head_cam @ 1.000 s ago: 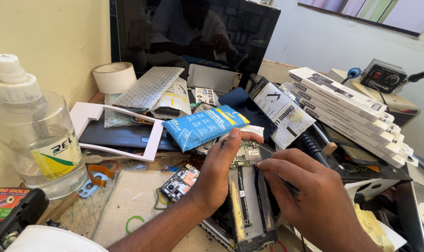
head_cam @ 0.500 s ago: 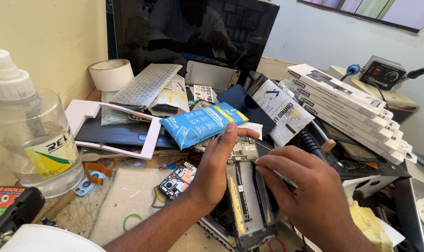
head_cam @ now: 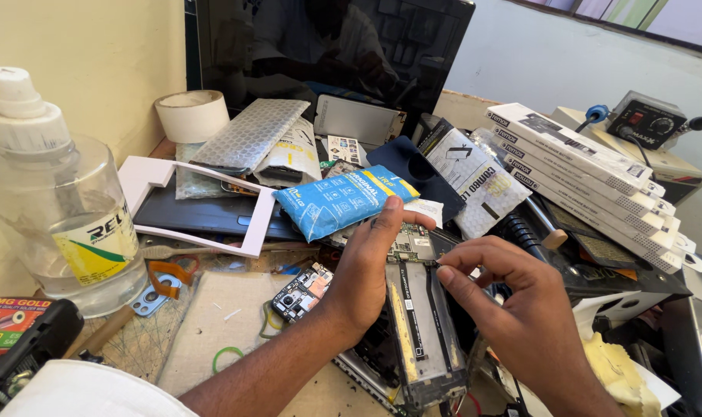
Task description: The person works at a cluttered repair bench, prying open a smartphone and peeling the battery out of the chassis by hand. They manipulate the exposed motherboard and midframe, set parts aside among other disassembled phones, and continue separating the battery and internal components.
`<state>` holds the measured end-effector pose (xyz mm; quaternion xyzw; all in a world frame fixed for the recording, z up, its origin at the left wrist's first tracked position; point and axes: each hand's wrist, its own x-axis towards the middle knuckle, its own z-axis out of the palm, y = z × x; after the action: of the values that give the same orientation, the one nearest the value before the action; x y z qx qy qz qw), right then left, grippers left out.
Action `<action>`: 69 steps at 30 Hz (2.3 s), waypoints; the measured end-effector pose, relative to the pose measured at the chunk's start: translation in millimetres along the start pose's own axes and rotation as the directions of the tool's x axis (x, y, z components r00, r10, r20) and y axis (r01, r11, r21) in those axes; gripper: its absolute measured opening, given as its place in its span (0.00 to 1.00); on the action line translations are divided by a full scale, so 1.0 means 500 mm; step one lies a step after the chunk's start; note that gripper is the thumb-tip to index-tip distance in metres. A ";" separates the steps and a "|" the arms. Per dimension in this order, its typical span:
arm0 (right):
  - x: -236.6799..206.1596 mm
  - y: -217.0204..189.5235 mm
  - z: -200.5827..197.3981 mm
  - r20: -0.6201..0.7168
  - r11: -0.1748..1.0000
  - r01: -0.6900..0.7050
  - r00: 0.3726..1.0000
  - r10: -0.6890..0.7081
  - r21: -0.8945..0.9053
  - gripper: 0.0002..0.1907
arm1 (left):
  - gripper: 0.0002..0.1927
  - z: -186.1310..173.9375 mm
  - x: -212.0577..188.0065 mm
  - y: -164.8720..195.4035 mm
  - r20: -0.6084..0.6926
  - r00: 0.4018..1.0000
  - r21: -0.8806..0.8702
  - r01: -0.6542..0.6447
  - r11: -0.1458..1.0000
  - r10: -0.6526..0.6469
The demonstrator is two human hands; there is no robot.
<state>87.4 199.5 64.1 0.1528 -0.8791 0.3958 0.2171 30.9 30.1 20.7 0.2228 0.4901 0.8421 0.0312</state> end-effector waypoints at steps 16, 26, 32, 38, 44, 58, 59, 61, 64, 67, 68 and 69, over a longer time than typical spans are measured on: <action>-0.015 -0.032 0.004 -0.035 0.888 0.299 0.943 -0.331 -0.349 0.08 | 0.31 0.003 -0.005 0.002 -0.007 0.996 0.220 -0.085 0.972 0.089; -0.014 -0.030 0.007 -0.042 0.934 0.237 0.966 -0.256 -0.266 0.08 | 0.32 0.010 -0.001 0.000 -0.043 0.976 0.442 -0.173 0.880 0.213; -0.014 -0.032 0.009 -0.049 0.938 0.222 0.969 -0.243 -0.267 0.09 | 0.33 0.013 0.005 -0.005 -0.094 0.988 0.420 -0.075 0.905 0.125; -0.015 -0.031 0.010 -0.046 0.949 0.198 0.975 -0.215 -0.245 0.09 | 0.36 0.006 0.001 -0.014 0.035 0.943 0.598 -0.284 0.749 0.330; -0.015 -0.029 0.011 -0.032 0.945 0.209 0.974 -0.224 -0.253 0.10 | 0.37 0.013 -0.001 -0.007 -0.113 0.981 0.526 -0.078 0.847 0.160; -0.018 -0.029 0.016 -0.011 0.956 0.204 0.977 -0.211 -0.209 0.09 | 0.39 0.028 -0.007 0.014 -0.156 0.983 0.530 0.004 0.848 0.093; -0.018 -0.030 0.018 -0.011 0.957 0.206 0.977 -0.212 -0.202 0.09 | 0.39 0.028 -0.008 0.015 -0.158 0.984 0.530 0.010 0.848 0.087; -0.019 -0.030 0.019 -0.010 0.960 0.208 0.977 -0.214 -0.190 0.09 | 0.39 0.028 -0.009 0.014 -0.158 0.983 0.539 0.006 0.842 0.094; -0.018 -0.029 0.022 -0.005 0.959 0.224 0.974 -0.228 -0.176 0.08 | 0.39 0.028 -0.009 0.009 -0.154 0.981 0.559 -0.013 0.829 0.119; -0.017 -0.027 0.024 0.006 0.959 0.235 0.972 -0.237 -0.161 0.09 | 0.39 0.024 -0.008 0.006 -0.169 0.981 0.562 0.012 0.827 0.100; -0.017 -0.027 0.025 0.010 0.961 0.228 0.973 -0.229 -0.156 0.08 | 0.39 0.023 -0.009 0.005 -0.177 0.980 0.559 0.026 0.829 0.088; -0.017 -0.026 0.025 0.014 0.964 0.221 0.975 -0.221 -0.150 0.08 | 0.39 0.022 -0.009 0.004 -0.185 0.980 0.554 0.041 0.831 0.075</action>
<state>96.9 182.5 60.4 0.2325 -0.8837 0.3017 0.2720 39.9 36.7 25.3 0.1413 0.7121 0.6816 -0.0914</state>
